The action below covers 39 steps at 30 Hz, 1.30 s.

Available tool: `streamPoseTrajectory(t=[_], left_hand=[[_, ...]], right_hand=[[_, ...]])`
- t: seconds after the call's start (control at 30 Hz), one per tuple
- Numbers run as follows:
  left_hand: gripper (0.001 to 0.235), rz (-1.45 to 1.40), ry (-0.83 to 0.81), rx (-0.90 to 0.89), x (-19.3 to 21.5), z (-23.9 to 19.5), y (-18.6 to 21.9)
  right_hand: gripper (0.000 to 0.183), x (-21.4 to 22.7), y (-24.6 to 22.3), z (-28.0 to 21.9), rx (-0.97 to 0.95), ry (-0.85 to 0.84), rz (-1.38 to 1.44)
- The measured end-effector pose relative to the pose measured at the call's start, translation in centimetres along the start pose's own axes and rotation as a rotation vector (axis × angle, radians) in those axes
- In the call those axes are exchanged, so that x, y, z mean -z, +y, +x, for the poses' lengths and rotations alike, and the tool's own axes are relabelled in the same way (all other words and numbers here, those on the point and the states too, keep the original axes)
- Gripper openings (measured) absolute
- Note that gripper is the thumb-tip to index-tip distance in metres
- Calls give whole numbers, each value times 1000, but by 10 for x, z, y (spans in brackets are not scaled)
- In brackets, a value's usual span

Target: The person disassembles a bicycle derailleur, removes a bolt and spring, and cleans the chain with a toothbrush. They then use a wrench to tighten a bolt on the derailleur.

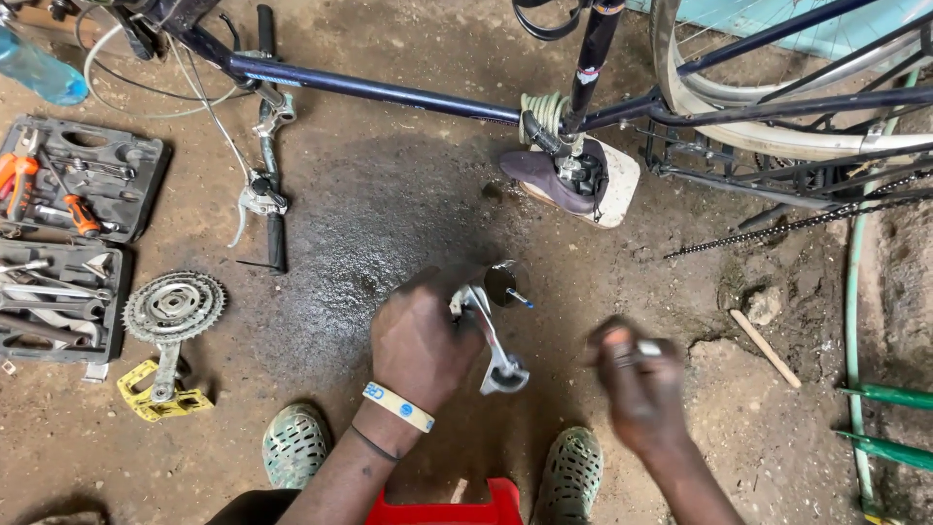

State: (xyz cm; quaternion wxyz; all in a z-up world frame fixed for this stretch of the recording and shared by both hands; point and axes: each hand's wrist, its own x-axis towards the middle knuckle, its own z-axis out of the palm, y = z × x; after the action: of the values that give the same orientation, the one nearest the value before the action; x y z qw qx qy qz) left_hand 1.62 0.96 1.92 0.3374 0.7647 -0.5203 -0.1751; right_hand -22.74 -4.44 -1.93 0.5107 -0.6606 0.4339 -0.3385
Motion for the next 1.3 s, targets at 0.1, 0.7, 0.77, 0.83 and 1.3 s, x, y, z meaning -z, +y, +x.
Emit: streamPoseTrajectory(t=[0.1, 0.7, 0.77, 0.83, 1.3], left_hand=[[60, -92, -71, 144, 8, 8, 5], [51, -119, -60, 101, -3, 6, -6], [50, -80, -53, 125, -2, 4, -10], [50, -51, -44, 128, -4, 12, -11], [51, -85, -29, 124, -5, 9, -11]], right_hand=[[41, 23, -7, 21, 304, 163, -14], [61, 18, -28, 18, 298, 151, -374], [61, 25, -19, 16, 315, 188, -369], [61, 20, -16, 21, 340, 242, -373], [51, 25, -1, 17, 180, 212, -13]])
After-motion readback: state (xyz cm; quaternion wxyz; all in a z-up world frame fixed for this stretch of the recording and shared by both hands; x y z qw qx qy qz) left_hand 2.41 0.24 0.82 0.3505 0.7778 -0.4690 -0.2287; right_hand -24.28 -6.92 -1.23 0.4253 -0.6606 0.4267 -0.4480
